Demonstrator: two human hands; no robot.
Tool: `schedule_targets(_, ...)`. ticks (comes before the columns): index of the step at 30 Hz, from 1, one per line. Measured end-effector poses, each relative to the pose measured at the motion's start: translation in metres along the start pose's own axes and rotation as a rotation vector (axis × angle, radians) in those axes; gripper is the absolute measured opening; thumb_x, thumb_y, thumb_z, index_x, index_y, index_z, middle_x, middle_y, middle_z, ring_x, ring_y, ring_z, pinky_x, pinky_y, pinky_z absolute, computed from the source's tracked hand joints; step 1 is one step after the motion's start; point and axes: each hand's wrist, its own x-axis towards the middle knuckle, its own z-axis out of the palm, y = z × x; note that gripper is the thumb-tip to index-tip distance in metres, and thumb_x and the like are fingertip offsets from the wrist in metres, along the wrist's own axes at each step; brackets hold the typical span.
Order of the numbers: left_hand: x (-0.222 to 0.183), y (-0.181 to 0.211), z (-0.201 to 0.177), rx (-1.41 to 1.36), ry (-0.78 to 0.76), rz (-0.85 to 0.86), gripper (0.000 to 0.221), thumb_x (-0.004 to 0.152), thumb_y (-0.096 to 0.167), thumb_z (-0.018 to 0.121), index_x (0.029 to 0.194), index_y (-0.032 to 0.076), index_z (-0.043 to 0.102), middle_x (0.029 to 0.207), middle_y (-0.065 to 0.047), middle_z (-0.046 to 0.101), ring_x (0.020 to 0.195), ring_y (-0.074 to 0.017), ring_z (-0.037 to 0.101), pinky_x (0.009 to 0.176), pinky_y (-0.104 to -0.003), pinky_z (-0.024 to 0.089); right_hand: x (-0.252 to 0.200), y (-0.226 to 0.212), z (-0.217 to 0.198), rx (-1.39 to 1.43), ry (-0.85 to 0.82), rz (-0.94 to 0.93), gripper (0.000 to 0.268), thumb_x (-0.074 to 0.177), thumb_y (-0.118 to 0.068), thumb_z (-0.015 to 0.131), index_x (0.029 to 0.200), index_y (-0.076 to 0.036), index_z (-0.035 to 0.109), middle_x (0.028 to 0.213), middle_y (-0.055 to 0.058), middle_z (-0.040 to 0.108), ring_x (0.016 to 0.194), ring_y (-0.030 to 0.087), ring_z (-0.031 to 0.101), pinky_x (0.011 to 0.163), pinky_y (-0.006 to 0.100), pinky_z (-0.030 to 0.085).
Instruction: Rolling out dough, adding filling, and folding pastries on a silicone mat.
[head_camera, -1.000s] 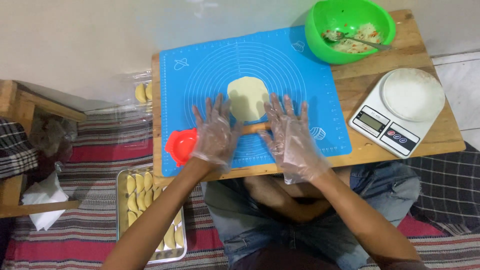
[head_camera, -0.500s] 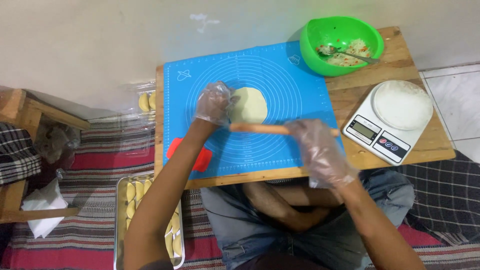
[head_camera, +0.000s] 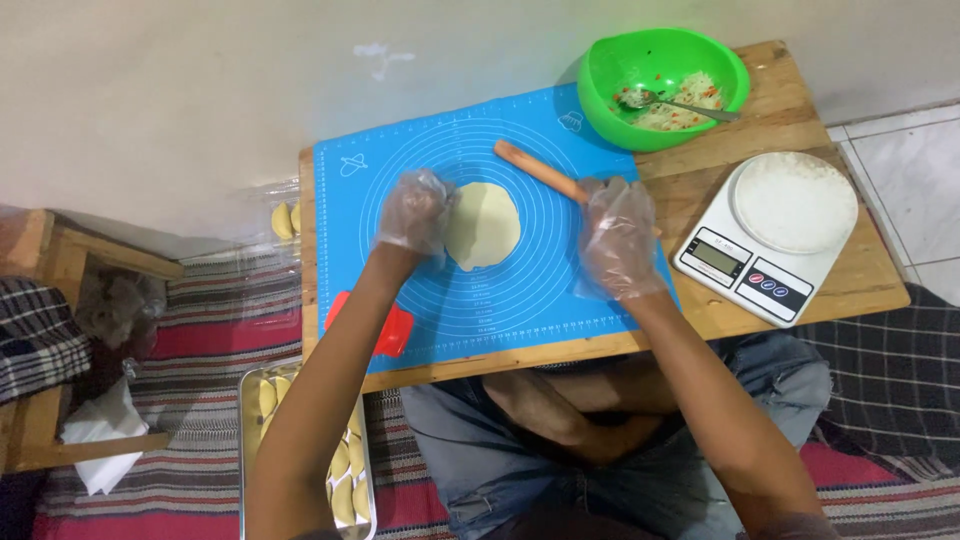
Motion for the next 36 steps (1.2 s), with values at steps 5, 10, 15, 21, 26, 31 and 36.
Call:
schedule_targets(5, -0.011, 0.007, -0.028, -0.263, -0.048, -0.004, 0.024, 0.098, 0.019, 0.064, 0.093, -0.002, 0.076, 0.085, -0.025, 0.073, 0.089, -0.0482, 0.069, 0.084, -0.055, 0.057, 0.015, -0.01, -0.012, -0.008, 0.034, 0.079, 0.007, 0.095, -0.018, 0.063, 0.099, -0.018, 0.068, 0.078, 0.003, 0.051, 0.073, 0.026, 0.056, 0.058, 0.04, 0.044)
schedule_targets(10, 0.024, -0.043, 0.04, -0.415, -0.053, -0.098, 0.016, 0.088, 0.046, 0.079, 0.085, 0.03, 0.079, 0.082, 0.002, 0.075, 0.086, -0.0208, 0.074, 0.07, -0.034, 0.061, 0.008, -0.009, -0.008, -0.035, 0.073, 0.067, 0.016, 0.102, -0.017, 0.059, 0.113, -0.018, 0.071, 0.088, 0.005, 0.056, 0.084, 0.027, 0.058, 0.063, 0.038, 0.046)
schedule_targets(15, 0.024, -0.042, 0.038, -0.302, -0.078, -0.067, 0.015, 0.098, 0.037, 0.07, 0.095, 0.023, 0.077, 0.089, 0.0, 0.076, 0.09, -0.0227, 0.075, 0.074, -0.034, 0.06, -0.001, -0.006, 0.009, -0.004, 0.026, 0.065, 0.026, 0.096, -0.016, 0.063, 0.122, -0.019, 0.068, 0.093, 0.003, 0.058, 0.09, 0.027, 0.06, 0.065, 0.039, 0.047)
schedule_targets(21, 0.008, -0.006, -0.023, -0.67, -0.145, -0.288, 0.014, 0.097, 0.022, 0.065, 0.096, 0.011, 0.074, 0.097, -0.013, 0.073, 0.097, -0.0317, 0.072, 0.076, -0.042, 0.06, -0.003, -0.004, 0.011, 0.098, 0.048, 0.06, 0.025, 0.094, -0.013, 0.065, 0.119, -0.013, 0.069, 0.098, 0.007, 0.061, 0.092, 0.029, 0.063, 0.068, 0.041, 0.049)
schedule_targets(26, 0.011, -0.018, -0.011, -0.711, -0.141, -0.391, 0.01, 0.089, 0.028, 0.082, 0.089, 0.021, 0.074, 0.089, -0.001, 0.074, 0.086, -0.0187, 0.073, 0.067, -0.031, 0.063, 0.007, -0.008, -0.012, 0.162, 0.006, 0.075, 0.029, 0.093, -0.012, 0.064, 0.122, -0.009, 0.067, 0.098, 0.01, 0.062, 0.093, 0.033, 0.064, 0.066, 0.045, 0.05)
schedule_targets(31, 0.013, -0.008, -0.021, -0.694, -0.251, -0.442, 0.004, 0.095, 0.025, 0.076, 0.098, 0.024, 0.077, 0.097, -0.001, 0.075, 0.091, -0.0165, 0.073, 0.073, -0.028, 0.06, 0.01, -0.01, -0.016, 0.113, -0.089, 0.111, 0.034, 0.094, -0.023, 0.065, 0.128, -0.017, 0.065, 0.103, 0.006, 0.063, 0.099, 0.03, 0.064, 0.075, 0.044, 0.05)
schedule_targets(36, -0.014, -0.001, -0.028, -0.807, -0.152, -0.225, 0.017, 0.101, 0.033, 0.07, 0.11, 0.021, 0.077, 0.106, -0.005, 0.075, 0.099, -0.0185, 0.073, 0.082, -0.029, 0.059, 0.049, -0.026, -0.042, 0.286, 0.117, -0.067, 0.043, 0.1, -0.032, 0.067, 0.139, -0.014, 0.061, 0.116, 0.015, 0.065, 0.109, 0.037, 0.065, 0.088, 0.048, 0.051)
